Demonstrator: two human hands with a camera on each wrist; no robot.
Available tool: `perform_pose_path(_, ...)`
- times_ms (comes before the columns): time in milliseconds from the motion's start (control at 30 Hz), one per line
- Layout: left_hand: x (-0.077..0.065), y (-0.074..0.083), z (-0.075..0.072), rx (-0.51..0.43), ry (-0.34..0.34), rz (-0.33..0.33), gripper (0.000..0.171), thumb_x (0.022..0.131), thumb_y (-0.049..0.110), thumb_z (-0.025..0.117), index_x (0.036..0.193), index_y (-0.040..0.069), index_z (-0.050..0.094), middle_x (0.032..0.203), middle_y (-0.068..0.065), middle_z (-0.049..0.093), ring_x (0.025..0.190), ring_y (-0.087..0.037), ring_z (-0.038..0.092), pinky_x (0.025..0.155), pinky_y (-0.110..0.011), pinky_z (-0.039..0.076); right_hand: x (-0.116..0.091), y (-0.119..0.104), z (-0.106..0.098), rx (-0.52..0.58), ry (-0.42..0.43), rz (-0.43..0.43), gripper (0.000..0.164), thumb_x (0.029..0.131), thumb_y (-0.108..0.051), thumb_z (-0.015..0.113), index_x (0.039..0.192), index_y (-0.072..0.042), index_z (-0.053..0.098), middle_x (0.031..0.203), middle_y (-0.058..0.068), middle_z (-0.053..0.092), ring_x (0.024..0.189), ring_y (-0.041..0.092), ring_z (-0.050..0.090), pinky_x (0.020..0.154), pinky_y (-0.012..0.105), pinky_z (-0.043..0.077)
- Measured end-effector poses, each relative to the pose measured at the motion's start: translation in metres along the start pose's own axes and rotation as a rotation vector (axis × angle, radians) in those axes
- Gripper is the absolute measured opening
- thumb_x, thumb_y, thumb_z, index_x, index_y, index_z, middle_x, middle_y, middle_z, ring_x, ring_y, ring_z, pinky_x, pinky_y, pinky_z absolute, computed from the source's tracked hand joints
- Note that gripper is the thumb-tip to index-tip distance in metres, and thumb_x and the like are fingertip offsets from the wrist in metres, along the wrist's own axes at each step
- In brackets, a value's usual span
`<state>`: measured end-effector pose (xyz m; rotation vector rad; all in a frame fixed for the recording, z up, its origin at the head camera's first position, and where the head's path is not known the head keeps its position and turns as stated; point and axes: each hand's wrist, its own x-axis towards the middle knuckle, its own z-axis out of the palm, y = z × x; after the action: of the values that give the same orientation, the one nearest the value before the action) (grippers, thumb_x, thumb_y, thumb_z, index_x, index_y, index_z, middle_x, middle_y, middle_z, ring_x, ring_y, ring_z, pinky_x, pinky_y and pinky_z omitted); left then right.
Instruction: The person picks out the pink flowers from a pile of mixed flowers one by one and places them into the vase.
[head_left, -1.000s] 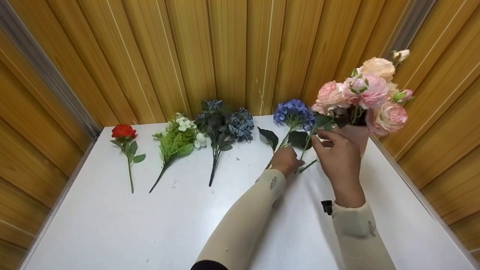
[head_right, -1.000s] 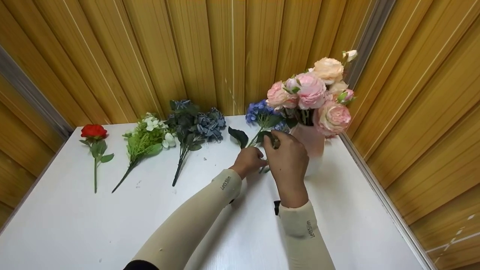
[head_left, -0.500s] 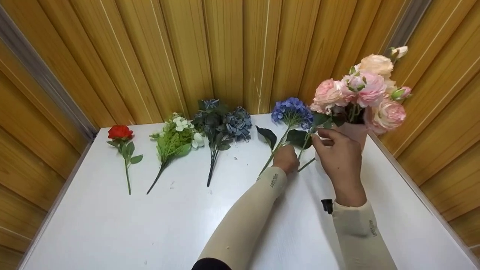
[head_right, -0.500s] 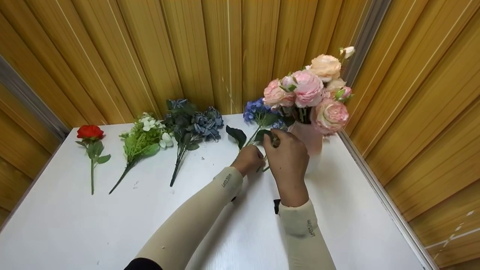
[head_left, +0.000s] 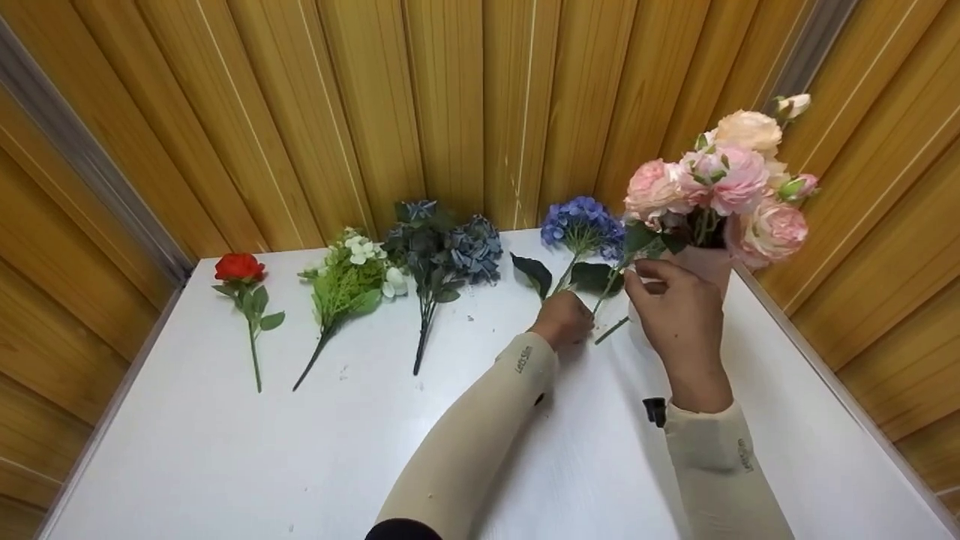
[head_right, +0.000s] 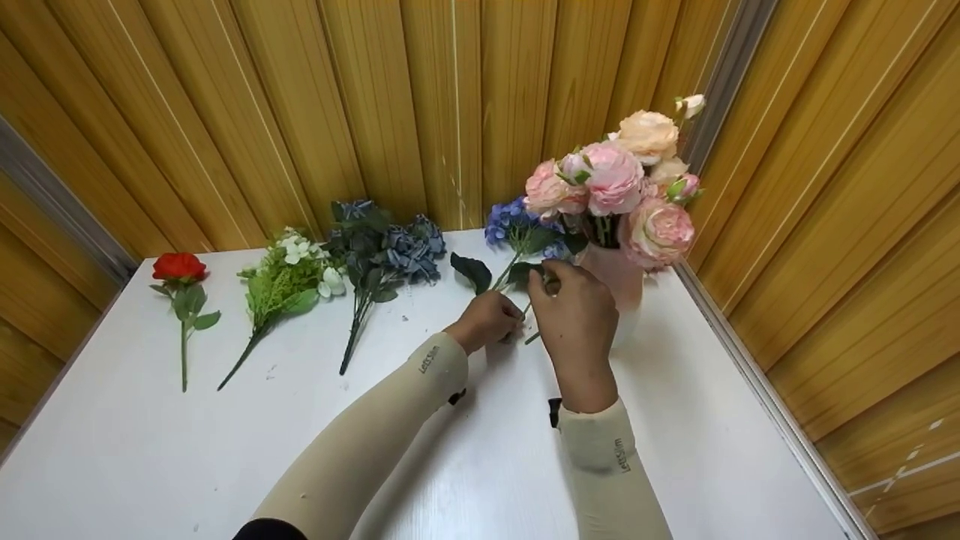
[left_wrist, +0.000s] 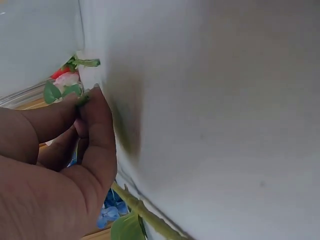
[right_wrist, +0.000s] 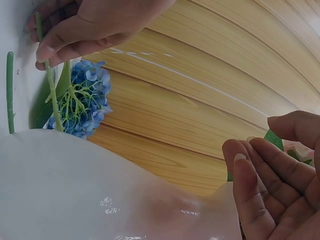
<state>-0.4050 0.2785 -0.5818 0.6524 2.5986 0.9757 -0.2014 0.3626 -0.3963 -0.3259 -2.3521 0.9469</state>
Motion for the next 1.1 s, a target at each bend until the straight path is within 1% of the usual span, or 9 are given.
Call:
perform_pose_path(133, -0.015, 0.002, -0.007, -0.09, 0.007, -0.038, 0.022, 0.096, 0.02, 0.09, 0.077, 0.028, 0.085, 0.066, 0.014, 0.076, 0.059, -0.003, 0.066, 0.057, -0.02, 0.055, 0.0, 0.001, 0.002, -0.013, -0.012, 0.01, 0.029, 0.108, -0.03, 0.078, 0.126, -0.008, 0.087, 0.127, 0.017, 0.086, 0.109, 0.042, 0.085, 0.091, 0.063, 0.069)
perform_pose_path(267, -0.069, 0.027, -0.041, -0.233, -0.005, -0.106, 0.003, 0.1, 0.014, 0.089, 0.099, 0.011, 0.091, 0.088, 0.0, 0.086, 0.066, -0.011, 0.075, 0.067, -0.027, 0.066, -0.002, -0.001, 0.003, -0.02, -0.015, -0.001, 0.028, 0.108, -0.028, 0.078, 0.126, -0.008, 0.087, 0.125, 0.018, 0.086, 0.109, 0.042, 0.086, 0.09, 0.063, 0.069)
perform_pose_path(367, -0.113, 0.045, -0.069, -0.361, -0.026, -0.134, 0.005, 0.102, 0.003, 0.084, 0.106, 0.002, 0.087, 0.098, -0.01, 0.085, 0.069, -0.014, 0.074, 0.073, -0.03, 0.07, -0.002, -0.002, 0.005, -0.025, -0.008, -0.029, 0.026, 0.108, -0.026, 0.077, 0.124, -0.008, 0.087, 0.122, 0.018, 0.086, 0.107, 0.042, 0.086, 0.089, 0.063, 0.07)
perform_pose_path(433, -0.129, 0.045, -0.076, -0.415, -0.02, -0.123, 0.006, 0.102, 0.0, 0.082, 0.108, -0.001, 0.085, 0.096, -0.01, 0.082, 0.069, -0.013, 0.071, 0.074, -0.029, 0.071, -0.003, -0.003, 0.006, -0.031, -0.002, -0.042, 0.025, 0.108, -0.025, 0.078, 0.123, -0.008, 0.088, 0.12, 0.018, 0.087, 0.105, 0.042, 0.086, 0.087, 0.063, 0.07)
perform_pose_path(633, -0.157, 0.033, -0.089, -0.574, -0.034, -0.121, 0.006, 0.105, -0.005, 0.076, 0.11, -0.007, 0.079, 0.093, -0.004, 0.072, 0.077, -0.014, 0.07, 0.074, -0.028, 0.071, -0.006, -0.003, 0.013, -0.048, -0.023, -0.057, 0.026, 0.108, -0.026, 0.077, 0.126, -0.009, 0.087, 0.121, 0.018, 0.087, 0.105, 0.041, 0.086, 0.082, 0.062, 0.07)
perform_pose_path(767, -0.175, 0.024, -0.098, -0.645, -0.028, -0.105, 0.012, 0.106, -0.005, 0.075, 0.115, -0.01, 0.079, 0.108, -0.019, 0.081, 0.08, -0.016, 0.073, 0.074, -0.029, 0.071, -0.009, -0.004, 0.017, -0.092, -0.057, -0.064, 0.028, 0.11, -0.028, 0.076, 0.128, -0.009, 0.086, 0.121, 0.018, 0.087, 0.103, 0.04, 0.086, 0.076, 0.057, 0.069)
perform_pose_path(867, -0.19, 0.017, -0.104, -0.691, -0.003, -0.082, 0.012, 0.106, -0.005, 0.074, 0.116, -0.009, 0.079, 0.118, -0.028, 0.081, 0.082, -0.016, 0.075, 0.074, -0.029, 0.071, -0.008, -0.005, 0.019, -0.099, -0.088, -0.063, 0.031, 0.111, -0.03, 0.074, 0.131, -0.009, 0.085, 0.12, 0.018, 0.087, 0.101, 0.039, 0.085, 0.074, 0.054, 0.067)
perform_pose_path(1000, -0.214, 0.008, -0.108, -0.761, 0.04, -0.088, 0.01, 0.106, -0.005, 0.074, 0.116, -0.008, 0.078, 0.117, -0.022, 0.081, 0.083, -0.016, 0.075, 0.077, -0.03, 0.072, -0.005, -0.007, 0.023, -0.052, -0.171, -0.046, 0.037, 0.114, -0.034, 0.071, 0.136, -0.007, 0.082, 0.124, 0.02, 0.086, 0.105, 0.04, 0.083, 0.08, 0.053, 0.067)
perform_pose_path(1100, -0.228, 0.005, -0.106, -0.806, 0.073, -0.094, 0.012, 0.106, -0.004, 0.075, 0.117, -0.008, 0.077, 0.112, -0.017, 0.081, 0.082, -0.015, 0.074, 0.077, -0.03, 0.072, -0.003, -0.01, 0.026, -0.004, -0.244, -0.022, 0.04, 0.116, -0.036, 0.068, 0.141, -0.007, 0.08, 0.125, 0.02, 0.085, 0.108, 0.039, 0.083, 0.08, 0.044, 0.065)
